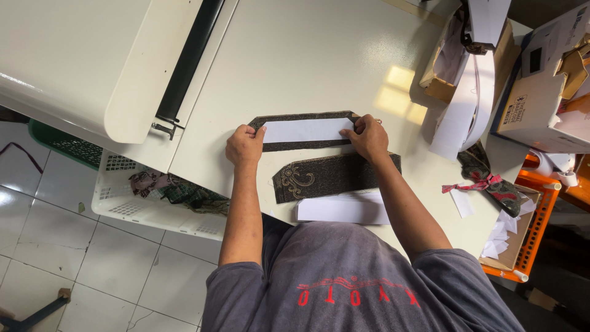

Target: The person repeatedly places white paper inserts into dark patterned fabric envelopes and feeds them through a laminating machine. They handle the envelopes one at a time, aligning the paper before insertion and passing each unit through the machine.

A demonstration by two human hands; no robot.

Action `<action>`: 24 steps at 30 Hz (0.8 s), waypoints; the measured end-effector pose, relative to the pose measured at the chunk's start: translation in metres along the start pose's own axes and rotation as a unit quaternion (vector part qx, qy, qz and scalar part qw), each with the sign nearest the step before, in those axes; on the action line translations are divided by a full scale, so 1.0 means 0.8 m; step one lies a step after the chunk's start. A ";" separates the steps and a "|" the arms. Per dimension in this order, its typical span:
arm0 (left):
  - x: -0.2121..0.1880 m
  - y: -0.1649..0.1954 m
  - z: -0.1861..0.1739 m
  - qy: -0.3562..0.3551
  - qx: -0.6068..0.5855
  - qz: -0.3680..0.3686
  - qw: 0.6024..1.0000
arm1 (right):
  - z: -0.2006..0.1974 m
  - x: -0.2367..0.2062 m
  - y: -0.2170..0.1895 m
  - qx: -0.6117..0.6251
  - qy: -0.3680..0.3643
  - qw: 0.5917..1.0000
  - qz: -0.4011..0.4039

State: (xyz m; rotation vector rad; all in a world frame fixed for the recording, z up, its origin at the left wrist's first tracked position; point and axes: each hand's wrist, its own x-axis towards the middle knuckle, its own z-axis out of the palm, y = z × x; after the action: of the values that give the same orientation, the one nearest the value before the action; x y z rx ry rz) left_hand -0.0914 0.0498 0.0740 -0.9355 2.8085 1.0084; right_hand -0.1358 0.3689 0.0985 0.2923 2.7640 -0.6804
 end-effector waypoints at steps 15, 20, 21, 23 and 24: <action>-0.005 -0.011 0.003 0.016 -0.009 0.043 0.999 | -0.001 -0.024 -0.011 -0.016 0.096 0.992 -0.076; -0.014 -0.040 0.006 0.100 -0.023 0.090 0.991 | 0.041 -0.085 -0.072 -0.212 0.005 0.946 -0.246; -0.014 -0.049 0.004 0.123 -0.020 0.102 0.987 | 0.052 -0.097 -0.089 -0.226 -0.038 0.942 -0.245; -0.016 -0.071 -0.001 0.156 -0.013 0.100 0.983 | 0.062 -0.108 -0.109 -0.246 -0.106 0.935 -0.233; -0.018 -0.081 -0.002 0.172 -0.009 0.099 0.980 | 0.064 -0.109 -0.115 -0.251 -0.129 0.933 -0.222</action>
State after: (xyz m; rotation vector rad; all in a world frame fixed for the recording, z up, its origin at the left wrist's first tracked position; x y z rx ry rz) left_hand -0.0440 0.0168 0.0415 -0.9273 3.2406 0.9736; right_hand -0.0662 0.2533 0.1211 -0.5049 2.6352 -0.0645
